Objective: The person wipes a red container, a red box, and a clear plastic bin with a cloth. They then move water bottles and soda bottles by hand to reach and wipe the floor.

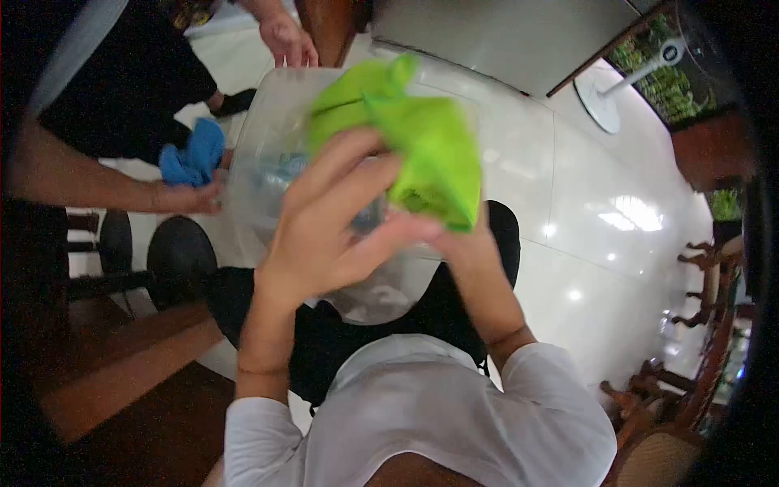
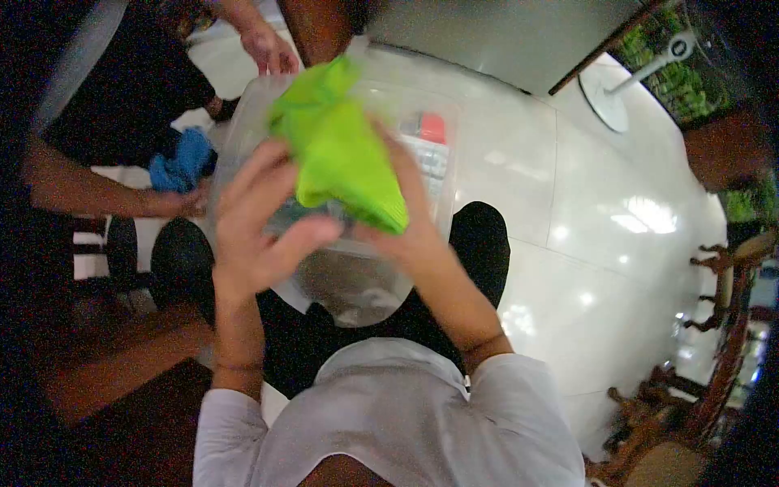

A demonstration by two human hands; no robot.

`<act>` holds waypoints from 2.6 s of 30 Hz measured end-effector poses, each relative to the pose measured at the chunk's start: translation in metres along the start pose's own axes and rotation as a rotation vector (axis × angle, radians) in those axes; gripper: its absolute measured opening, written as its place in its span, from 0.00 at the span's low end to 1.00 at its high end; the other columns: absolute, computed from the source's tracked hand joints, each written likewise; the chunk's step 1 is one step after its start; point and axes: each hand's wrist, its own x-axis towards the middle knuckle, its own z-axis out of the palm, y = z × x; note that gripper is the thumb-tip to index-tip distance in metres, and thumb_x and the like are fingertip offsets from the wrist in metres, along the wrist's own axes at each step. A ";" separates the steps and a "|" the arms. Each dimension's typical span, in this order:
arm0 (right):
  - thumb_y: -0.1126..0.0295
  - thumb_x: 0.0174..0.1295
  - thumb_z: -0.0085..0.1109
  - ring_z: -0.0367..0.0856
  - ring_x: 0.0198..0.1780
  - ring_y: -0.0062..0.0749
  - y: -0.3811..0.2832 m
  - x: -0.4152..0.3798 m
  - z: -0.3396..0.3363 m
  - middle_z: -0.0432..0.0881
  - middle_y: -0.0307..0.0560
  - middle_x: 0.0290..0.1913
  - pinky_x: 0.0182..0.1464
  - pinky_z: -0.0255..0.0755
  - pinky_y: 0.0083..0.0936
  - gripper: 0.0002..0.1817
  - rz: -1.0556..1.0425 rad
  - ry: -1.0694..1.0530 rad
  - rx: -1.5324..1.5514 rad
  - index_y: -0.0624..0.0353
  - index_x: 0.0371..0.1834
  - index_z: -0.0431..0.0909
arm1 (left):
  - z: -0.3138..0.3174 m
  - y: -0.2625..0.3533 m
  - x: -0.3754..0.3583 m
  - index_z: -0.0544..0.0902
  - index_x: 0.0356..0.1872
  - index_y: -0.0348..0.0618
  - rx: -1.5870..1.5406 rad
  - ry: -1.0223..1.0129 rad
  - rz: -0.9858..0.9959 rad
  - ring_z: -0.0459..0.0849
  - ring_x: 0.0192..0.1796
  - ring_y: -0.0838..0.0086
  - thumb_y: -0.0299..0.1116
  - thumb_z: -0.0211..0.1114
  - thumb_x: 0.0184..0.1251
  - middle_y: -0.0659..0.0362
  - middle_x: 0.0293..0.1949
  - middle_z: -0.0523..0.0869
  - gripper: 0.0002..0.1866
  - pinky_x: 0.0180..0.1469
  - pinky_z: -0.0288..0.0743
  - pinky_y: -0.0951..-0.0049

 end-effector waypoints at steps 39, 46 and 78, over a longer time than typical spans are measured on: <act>0.49 0.69 0.41 0.75 0.51 0.34 0.063 -0.014 -0.164 0.75 0.49 0.53 0.57 0.68 0.30 0.28 0.405 0.391 0.110 0.61 0.62 0.65 | 0.050 -0.070 -0.196 0.69 0.53 0.37 0.423 0.875 -0.864 0.71 0.57 0.62 0.39 0.56 0.67 0.45 0.50 0.73 0.20 0.63 0.59 0.55; 0.60 0.66 0.51 0.73 0.41 0.23 0.026 -0.052 -0.129 0.77 0.40 0.38 0.48 0.67 0.22 0.16 0.311 0.371 -0.637 0.62 0.45 0.74 | 0.049 -0.060 -0.174 0.72 0.44 0.42 -0.683 0.829 -1.099 0.81 0.38 0.72 0.34 0.57 0.68 0.59 0.36 0.80 0.10 0.43 0.77 0.70; 0.59 0.57 0.60 0.75 0.50 0.30 0.124 0.003 -0.021 0.79 0.46 0.46 0.54 0.68 0.28 0.21 0.463 -0.008 -0.225 0.62 0.48 0.78 | -0.078 -0.139 -0.157 0.73 0.45 0.42 -0.262 0.980 -1.106 0.77 0.38 0.74 0.37 0.58 0.64 0.60 0.38 0.76 0.13 0.39 0.74 0.70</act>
